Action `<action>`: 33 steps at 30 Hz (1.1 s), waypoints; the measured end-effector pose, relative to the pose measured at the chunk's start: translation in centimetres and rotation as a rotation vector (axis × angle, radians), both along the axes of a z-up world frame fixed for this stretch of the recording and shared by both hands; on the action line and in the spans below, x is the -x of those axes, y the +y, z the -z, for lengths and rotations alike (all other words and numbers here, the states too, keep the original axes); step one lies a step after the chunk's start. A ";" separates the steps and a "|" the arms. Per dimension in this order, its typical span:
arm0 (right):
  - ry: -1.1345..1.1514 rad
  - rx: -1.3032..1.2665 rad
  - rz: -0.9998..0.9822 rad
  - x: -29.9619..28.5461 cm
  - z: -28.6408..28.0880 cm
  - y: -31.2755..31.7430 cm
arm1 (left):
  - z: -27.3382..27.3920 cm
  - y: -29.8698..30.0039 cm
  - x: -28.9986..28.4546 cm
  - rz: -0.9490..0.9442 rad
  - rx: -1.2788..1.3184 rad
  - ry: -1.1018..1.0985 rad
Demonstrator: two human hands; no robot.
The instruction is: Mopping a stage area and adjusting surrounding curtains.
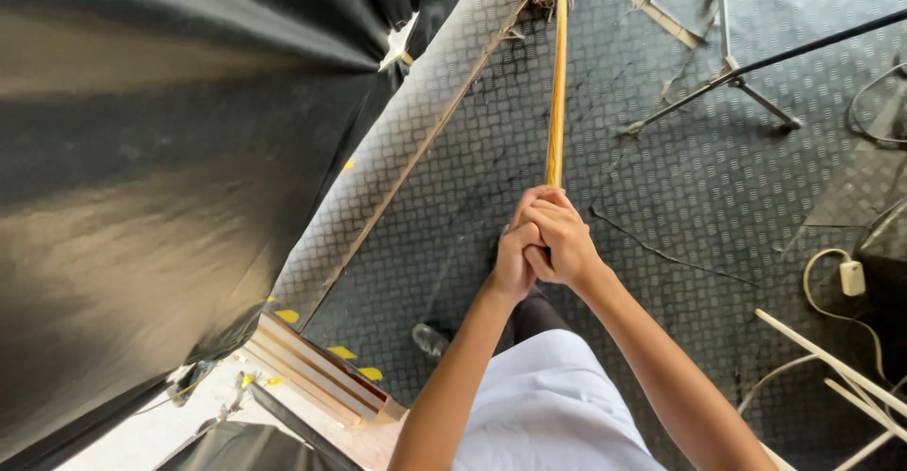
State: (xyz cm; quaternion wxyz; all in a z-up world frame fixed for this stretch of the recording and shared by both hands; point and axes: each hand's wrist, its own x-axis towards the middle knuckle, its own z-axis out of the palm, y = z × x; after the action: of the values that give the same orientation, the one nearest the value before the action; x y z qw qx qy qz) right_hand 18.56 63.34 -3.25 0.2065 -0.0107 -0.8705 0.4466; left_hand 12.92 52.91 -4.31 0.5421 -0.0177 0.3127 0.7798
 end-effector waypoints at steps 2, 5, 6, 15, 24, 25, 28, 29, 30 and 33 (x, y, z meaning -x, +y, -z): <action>-0.016 0.008 0.018 -0.2 -0.8 0.9 | -0.9 1.0 0.2 0.030 -0.021 0.031; -0.032 0.033 0.034 -0.3 -2.3 0.5 | -2.1 0.8 0.3 0.053 -0.046 0.059; -0.041 0.038 0.033 -0.2 -2.9 0.1 | -2.5 0.6 0.4 0.049 -0.062 0.046; 0.002 0.102 0.135 -4.7 -5.9 -10.6 | -5.6 -9.5 -3.3 0.130 -0.069 0.152; -0.001 0.178 0.289 -13.8 -6.0 -21.6 | -7.4 -19.3 -10.3 0.311 -0.002 0.173; 0.001 0.171 0.307 -14.7 -6.1 -22.2 | -6.4 -19.8 -11.0 0.329 -0.012 0.173; 0.022 0.201 0.350 -16.1 -6.0 -23.1 | -4.8 -20.4 -12.1 0.370 -0.020 0.230; 0.028 0.211 0.363 -16.3 -5.8 -23.2 | -5.3 -20.3 -12.2 0.371 0.004 0.229; 0.034 0.221 0.376 -16.4 -5.5 -23.2 | -5.8 -20.0 -12.2 0.371 0.029 0.227; 0.079 0.200 0.350 -16.3 -5.8 -22.5 | -5.3 -19.4 -12.5 0.346 0.010 0.215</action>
State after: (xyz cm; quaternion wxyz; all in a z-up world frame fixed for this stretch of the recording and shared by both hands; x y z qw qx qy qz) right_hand 34.83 40.84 2.54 0.3129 -0.1646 -0.7979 0.4883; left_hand 25.42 33.46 0.97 0.6314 0.1168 0.3711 0.6708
